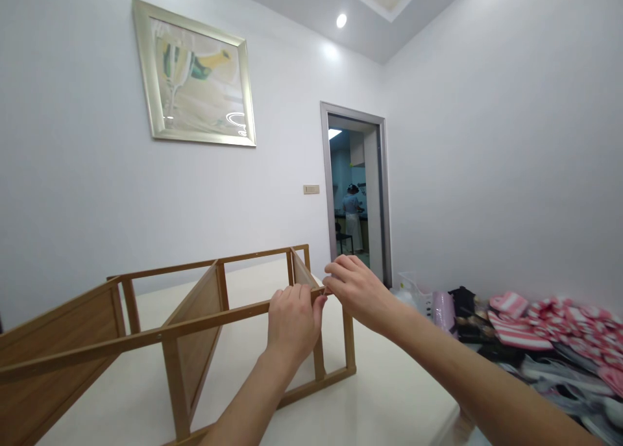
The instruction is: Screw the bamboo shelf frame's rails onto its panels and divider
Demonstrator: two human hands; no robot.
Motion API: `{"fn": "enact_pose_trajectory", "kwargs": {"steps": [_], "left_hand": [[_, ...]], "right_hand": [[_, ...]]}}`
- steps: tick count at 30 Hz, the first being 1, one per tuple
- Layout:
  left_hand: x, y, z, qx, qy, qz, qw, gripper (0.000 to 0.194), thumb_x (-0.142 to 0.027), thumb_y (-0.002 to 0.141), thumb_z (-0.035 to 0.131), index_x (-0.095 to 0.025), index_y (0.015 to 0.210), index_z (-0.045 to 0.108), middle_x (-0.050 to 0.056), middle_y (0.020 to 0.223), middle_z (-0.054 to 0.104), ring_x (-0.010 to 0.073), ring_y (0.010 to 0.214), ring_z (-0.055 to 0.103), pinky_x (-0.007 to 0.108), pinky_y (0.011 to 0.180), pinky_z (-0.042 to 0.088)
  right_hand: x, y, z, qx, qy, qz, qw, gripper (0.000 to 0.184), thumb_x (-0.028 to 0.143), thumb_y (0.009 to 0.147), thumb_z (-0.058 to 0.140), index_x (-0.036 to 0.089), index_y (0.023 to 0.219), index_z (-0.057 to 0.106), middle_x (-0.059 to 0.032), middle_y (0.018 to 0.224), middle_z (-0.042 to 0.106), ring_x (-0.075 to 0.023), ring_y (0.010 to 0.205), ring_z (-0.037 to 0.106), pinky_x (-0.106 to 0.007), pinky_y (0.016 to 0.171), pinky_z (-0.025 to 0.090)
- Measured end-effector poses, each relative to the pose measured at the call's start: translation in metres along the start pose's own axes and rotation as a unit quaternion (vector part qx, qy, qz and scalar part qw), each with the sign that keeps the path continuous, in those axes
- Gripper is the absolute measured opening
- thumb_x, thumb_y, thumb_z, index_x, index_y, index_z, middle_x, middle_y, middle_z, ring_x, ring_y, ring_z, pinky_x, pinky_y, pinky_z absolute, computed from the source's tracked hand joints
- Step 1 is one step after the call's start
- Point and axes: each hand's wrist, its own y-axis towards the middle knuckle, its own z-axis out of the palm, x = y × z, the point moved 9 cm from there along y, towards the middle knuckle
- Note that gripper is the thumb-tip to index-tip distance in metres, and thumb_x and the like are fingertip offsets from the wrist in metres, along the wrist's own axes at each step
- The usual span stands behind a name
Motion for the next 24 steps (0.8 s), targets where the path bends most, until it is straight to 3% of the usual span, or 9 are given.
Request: {"fn": "enact_pose_trajectory", "kwargs": {"steps": [4,9,14,24], "left_hand": [[0.0,-0.001,0.003,0.004,0.012,0.004,1.0,0.025,-0.033,0.096,0.046,-0.019,0.084,0.061,0.004,0.076,0.066,0.0226,0.074,0.058,0.038,0.07,0.034],[0.0,-0.001,0.005,0.001,0.03,0.015,0.999,0.022,-0.032,0.096,0.047,-0.019,0.084,0.059,0.004,0.076,0.064,0.022,0.073,0.058,0.037,0.069,0.034],[-0.002,-0.001,0.005,0.003,0.04,0.018,0.999,0.026,-0.035,0.098,0.044,-0.019,0.084,0.059,0.005,0.075,0.064,0.0221,0.073,0.057,0.037,0.068,0.034],[-0.001,-0.002,0.006,0.005,0.049,0.019,0.999,0.029,-0.037,0.098,0.042,-0.018,0.084,0.059,0.005,0.075,0.064,0.0222,0.072,0.057,0.037,0.068,0.034]], "right_hand": [[0.01,-0.009,-0.004,-0.054,-0.063,-0.054,0.995,0.018,0.01,0.097,0.045,0.013,0.093,0.062,-0.0086,0.091,0.061,-0.0207,0.091,0.048,-0.038,0.084,0.038],[0.016,-0.016,-0.004,-0.088,-0.097,-0.073,0.989,0.018,0.01,0.097,0.046,0.012,0.092,0.063,-0.008,0.084,0.06,-0.0208,0.085,0.048,-0.037,0.08,0.04],[0.013,-0.023,0.004,-0.085,-0.094,-0.043,0.991,0.02,0.01,0.097,0.044,0.013,0.087,0.062,-0.006,0.079,0.054,-0.0187,0.074,0.042,-0.035,0.071,0.039],[0.011,-0.032,0.016,-0.105,-0.073,0.011,0.992,0.02,0.01,0.096,0.045,0.013,0.084,0.061,-0.0067,0.077,0.052,-0.0194,0.073,0.038,-0.035,0.067,0.036]]}}
